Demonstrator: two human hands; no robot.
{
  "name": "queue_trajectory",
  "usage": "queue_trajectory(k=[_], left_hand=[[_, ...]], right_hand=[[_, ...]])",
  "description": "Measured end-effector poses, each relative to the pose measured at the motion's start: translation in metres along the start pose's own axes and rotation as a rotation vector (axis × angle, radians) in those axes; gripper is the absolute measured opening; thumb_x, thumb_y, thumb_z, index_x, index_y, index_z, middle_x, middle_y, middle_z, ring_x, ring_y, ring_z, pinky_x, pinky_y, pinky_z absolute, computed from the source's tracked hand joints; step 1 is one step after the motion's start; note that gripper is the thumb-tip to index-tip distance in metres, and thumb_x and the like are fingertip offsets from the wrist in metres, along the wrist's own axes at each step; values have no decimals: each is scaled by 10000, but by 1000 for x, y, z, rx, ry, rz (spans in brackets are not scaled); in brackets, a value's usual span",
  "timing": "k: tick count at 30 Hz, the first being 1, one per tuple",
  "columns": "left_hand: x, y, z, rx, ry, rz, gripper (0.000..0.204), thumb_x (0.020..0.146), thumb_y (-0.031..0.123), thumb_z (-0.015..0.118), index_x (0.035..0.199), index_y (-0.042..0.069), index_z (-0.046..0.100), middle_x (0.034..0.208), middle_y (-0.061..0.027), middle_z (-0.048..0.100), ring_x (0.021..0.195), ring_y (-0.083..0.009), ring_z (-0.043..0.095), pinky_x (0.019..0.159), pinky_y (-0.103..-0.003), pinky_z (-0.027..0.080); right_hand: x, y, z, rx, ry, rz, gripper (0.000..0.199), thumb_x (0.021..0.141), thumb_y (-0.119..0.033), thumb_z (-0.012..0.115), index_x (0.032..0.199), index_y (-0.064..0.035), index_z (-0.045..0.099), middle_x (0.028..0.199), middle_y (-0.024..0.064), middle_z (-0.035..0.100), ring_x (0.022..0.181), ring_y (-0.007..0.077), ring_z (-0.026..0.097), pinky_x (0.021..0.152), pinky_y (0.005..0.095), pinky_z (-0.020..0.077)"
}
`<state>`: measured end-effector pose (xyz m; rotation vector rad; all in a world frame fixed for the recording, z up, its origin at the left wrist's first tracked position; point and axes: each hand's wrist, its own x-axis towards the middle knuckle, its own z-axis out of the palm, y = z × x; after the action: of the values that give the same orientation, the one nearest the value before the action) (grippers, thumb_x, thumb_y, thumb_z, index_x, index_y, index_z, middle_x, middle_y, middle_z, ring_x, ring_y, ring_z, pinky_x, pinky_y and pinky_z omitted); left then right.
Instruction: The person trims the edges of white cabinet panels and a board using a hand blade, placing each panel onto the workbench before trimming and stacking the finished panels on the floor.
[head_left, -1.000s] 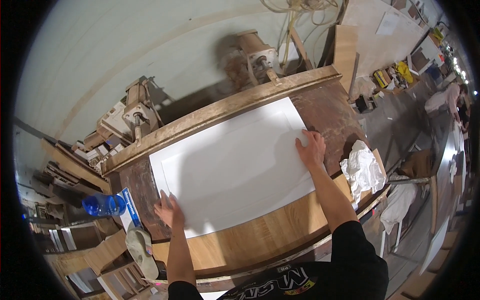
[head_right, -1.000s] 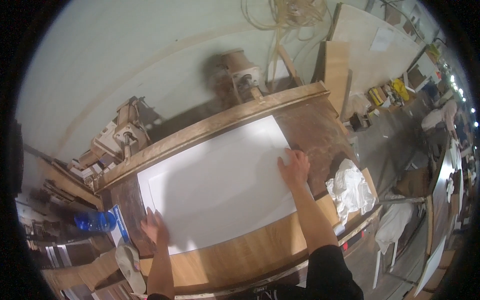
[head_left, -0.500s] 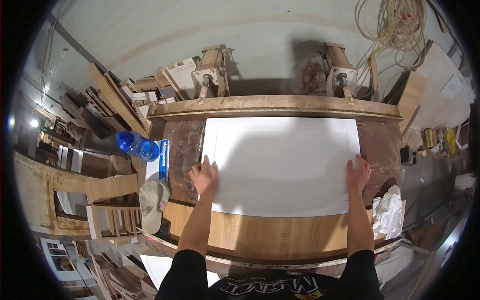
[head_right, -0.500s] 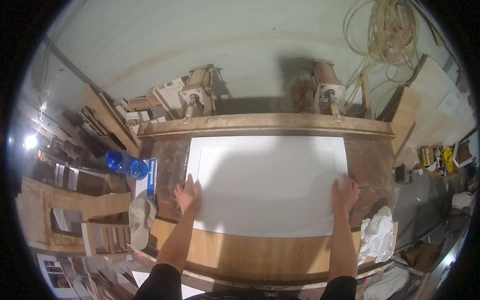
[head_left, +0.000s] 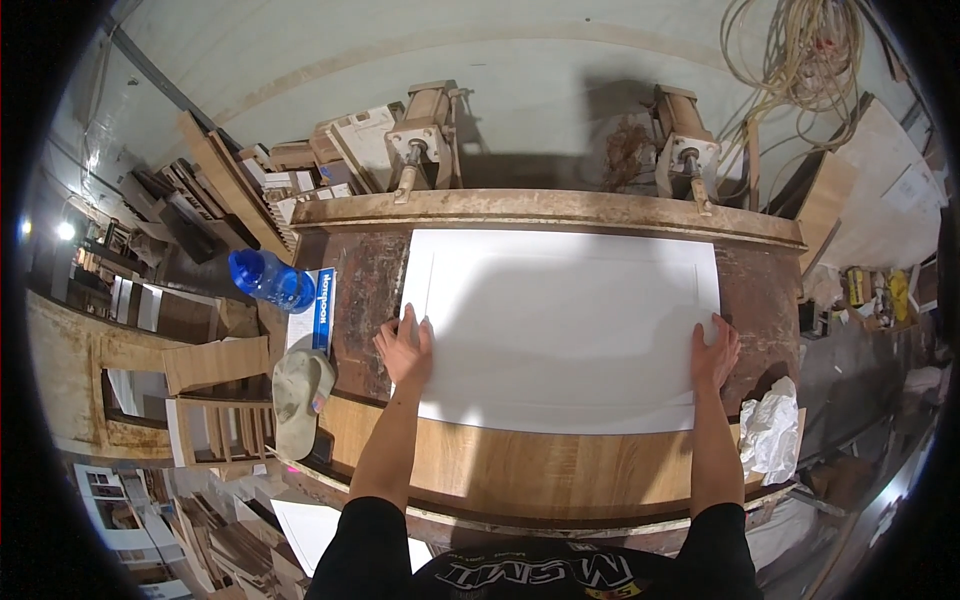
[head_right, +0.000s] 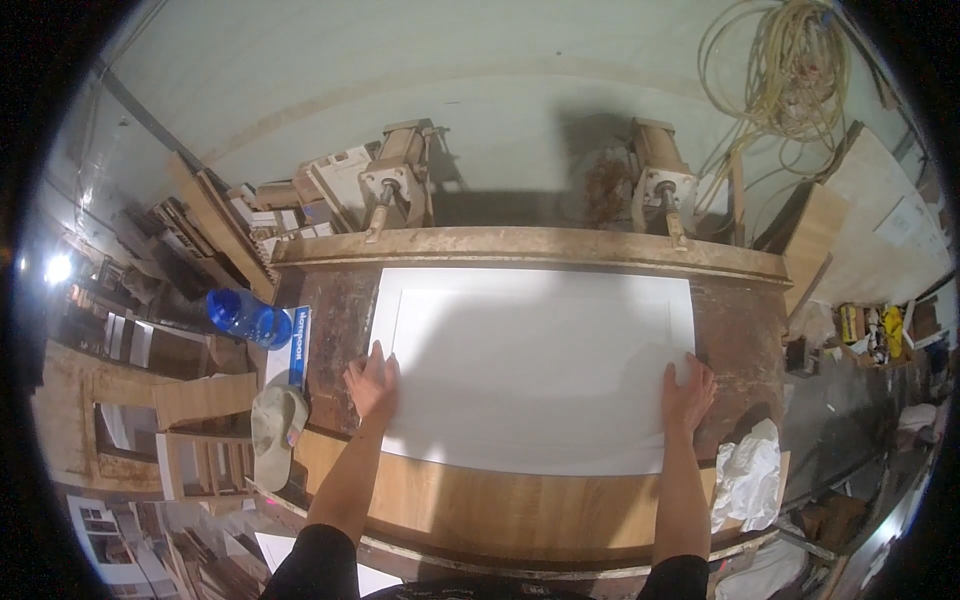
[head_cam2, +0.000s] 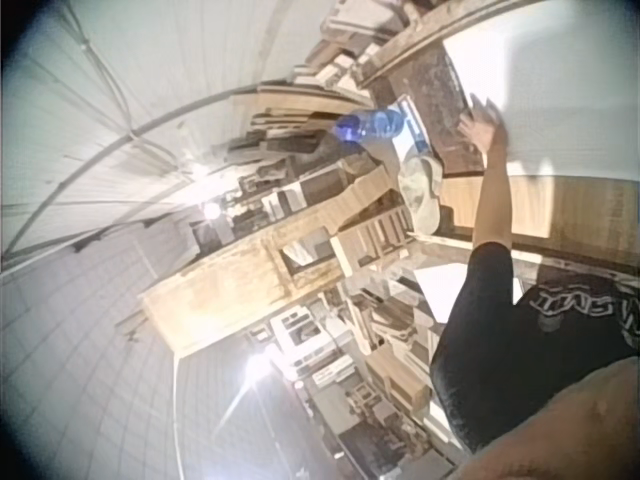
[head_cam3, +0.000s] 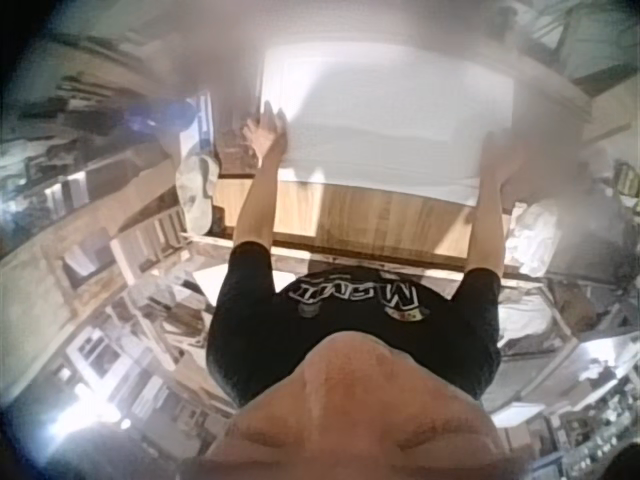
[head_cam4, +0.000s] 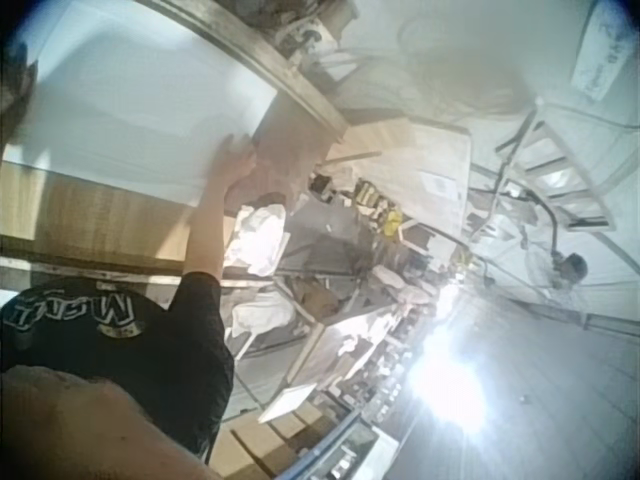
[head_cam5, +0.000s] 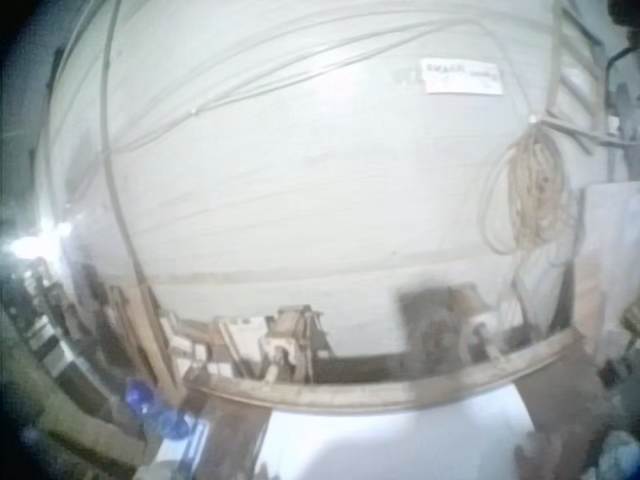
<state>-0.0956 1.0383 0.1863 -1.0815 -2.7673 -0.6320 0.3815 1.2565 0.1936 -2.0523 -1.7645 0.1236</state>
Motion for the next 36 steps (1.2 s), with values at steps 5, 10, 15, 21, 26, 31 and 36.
queue_trajectory(k=[5,10,15,21,26,31,36], left_hand=[[-1,5,1,2,59,53,410,897,293,637,1285,161,640,1087,-186,551,1027,-371,491,905,-496,429],[16,3,19,243,95,-109,477,880,411,652,1267,133,645,1286,-204,559,1180,-396,495,977,-476,419],[67,-59,27,-359,-381,-237,433,878,366,629,1185,63,677,1162,-176,661,1069,-331,604,944,-391,459],[77,-152,24,-726,-319,-208,378,904,284,595,1134,-3,683,1019,-106,695,912,-187,628,816,-319,490],[48,-16,-137,-1116,-459,-525,348,963,329,502,1091,43,654,990,-24,658,870,-147,590,811,-278,467],[-15,-49,-209,-1279,-416,-634,461,991,476,472,1195,83,600,1126,-39,621,1026,-151,559,912,-332,438],[-98,-96,-266,-1258,-439,-545,511,1007,522,421,1220,85,579,1163,-58,612,1075,-164,571,919,-352,455]], right_hand=[[3,10,6,33,0,-43,474,812,-343,711,1237,-154,617,1230,126,585,1197,355,495,1033,473,386],[23,18,2,78,-41,168,530,821,-421,681,1274,-153,615,1252,141,579,1228,374,477,1045,492,376],[39,-4,-8,178,-248,344,539,800,-429,699,1264,-161,640,1281,170,587,1225,357,518,1044,457,397],[57,33,40,695,-338,128,288,976,-222,506,1000,7,679,1005,85,664,974,203,601,886,333,475],[42,70,-60,1106,-455,428,461,939,-385,585,1282,-78,614,1103,17,653,997,153,599,824,270,451],[-50,58,-177,1132,-243,306,656,937,-561,515,1428,-129,474,1389,89,530,1279,229,482,1053,402,339],[-126,112,-243,1046,-289,304,747,949,-682,367,1473,-150,393,1421,69,482,1309,270,443,1077,500,299]])
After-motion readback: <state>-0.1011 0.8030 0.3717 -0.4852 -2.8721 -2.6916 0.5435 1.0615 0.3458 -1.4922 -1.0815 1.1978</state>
